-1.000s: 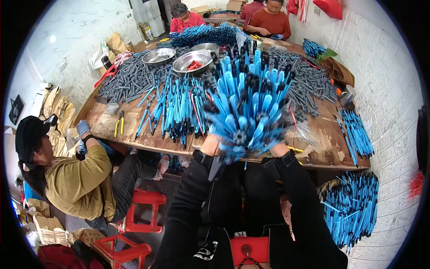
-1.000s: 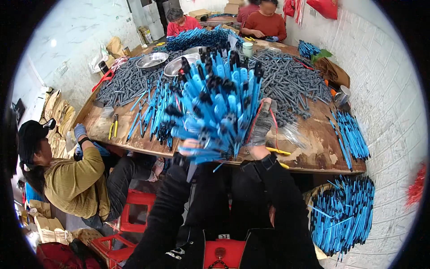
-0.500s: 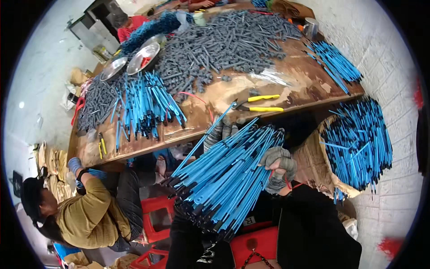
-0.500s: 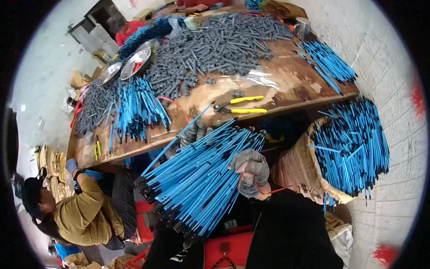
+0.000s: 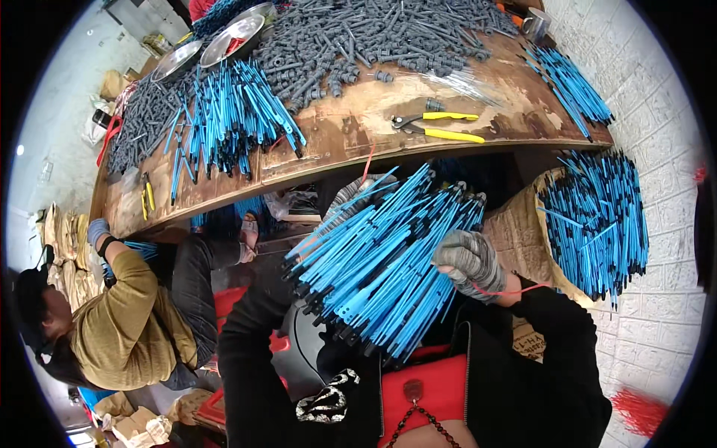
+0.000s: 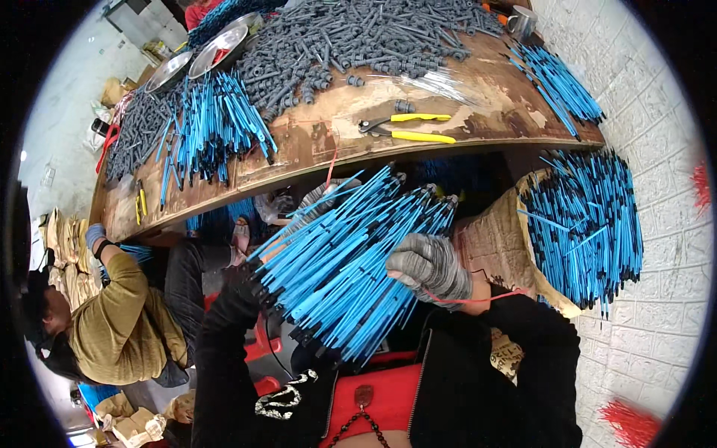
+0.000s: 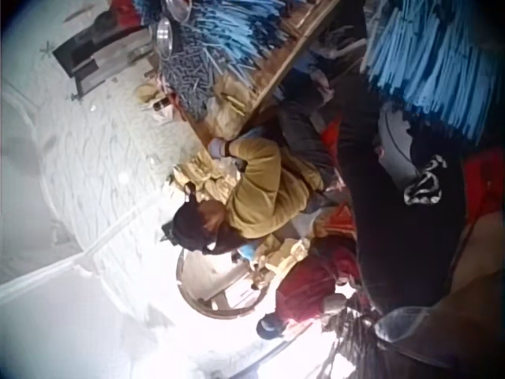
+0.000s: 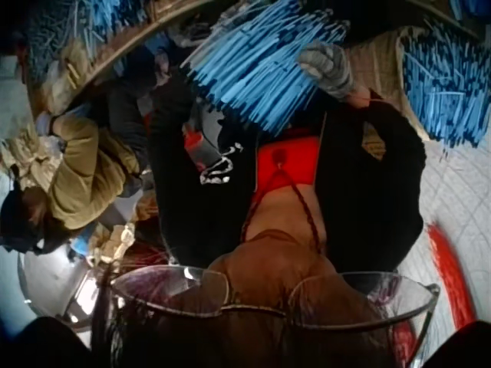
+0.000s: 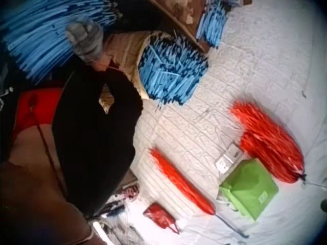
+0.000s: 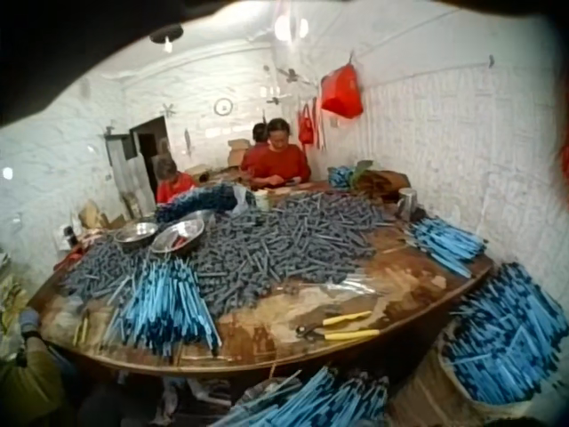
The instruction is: Assembling and securing bundles of blue plastic bristles on a production floor.
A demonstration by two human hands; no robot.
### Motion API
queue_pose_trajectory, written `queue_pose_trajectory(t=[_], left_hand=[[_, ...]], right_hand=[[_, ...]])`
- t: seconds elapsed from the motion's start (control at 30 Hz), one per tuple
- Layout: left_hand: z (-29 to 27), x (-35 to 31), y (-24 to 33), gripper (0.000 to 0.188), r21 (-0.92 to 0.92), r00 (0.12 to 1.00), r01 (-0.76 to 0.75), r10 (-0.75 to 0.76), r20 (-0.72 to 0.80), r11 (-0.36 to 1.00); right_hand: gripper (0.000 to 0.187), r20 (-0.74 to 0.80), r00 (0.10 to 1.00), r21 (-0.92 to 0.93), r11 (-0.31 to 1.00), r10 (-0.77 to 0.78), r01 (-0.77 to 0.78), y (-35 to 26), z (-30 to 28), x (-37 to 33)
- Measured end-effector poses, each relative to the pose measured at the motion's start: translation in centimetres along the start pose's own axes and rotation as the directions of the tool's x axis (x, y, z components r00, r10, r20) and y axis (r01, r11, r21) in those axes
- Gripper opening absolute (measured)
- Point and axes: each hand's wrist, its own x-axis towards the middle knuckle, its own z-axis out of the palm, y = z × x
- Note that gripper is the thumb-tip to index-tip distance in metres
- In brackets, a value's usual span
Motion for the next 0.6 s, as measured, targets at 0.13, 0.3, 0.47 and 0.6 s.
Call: queue_pose_trajectory(t=[0.13,0.3,0.47,0.6], left_hand=[[1.6,-1.8,0.2,0.03,0.009,0.999,0.021,-0.021,0.03,1.0],[2.7,-2.8,1.0,0.031,0.0,0.997,0.046,-0.046,0.066,0.999],[1.8,-3.4,1.6,0.032,0.247,0.978,-0.148,0.105,0.18,0.957],[1.1,-2.5,2.8,0.036,0.725,0.896,-0.431,0.159,0.415,0.537]], right_hand=[[0.016,0.379,0.906,-0.357,0.874,-0.188,0.331,-4.0,-1.9,6.4],[0.015,0.376,0.888,-0.415,0.809,-0.265,0.417,-2.3,-0.6,9.9],[0.016,0.536,0.838,-0.265,0.923,-0.098,0.278,0.3,0.6,10.4],[0.02,0.578,0.809,-0.137,0.99,0.109,-0.035,0.9,1.3,9.3]])
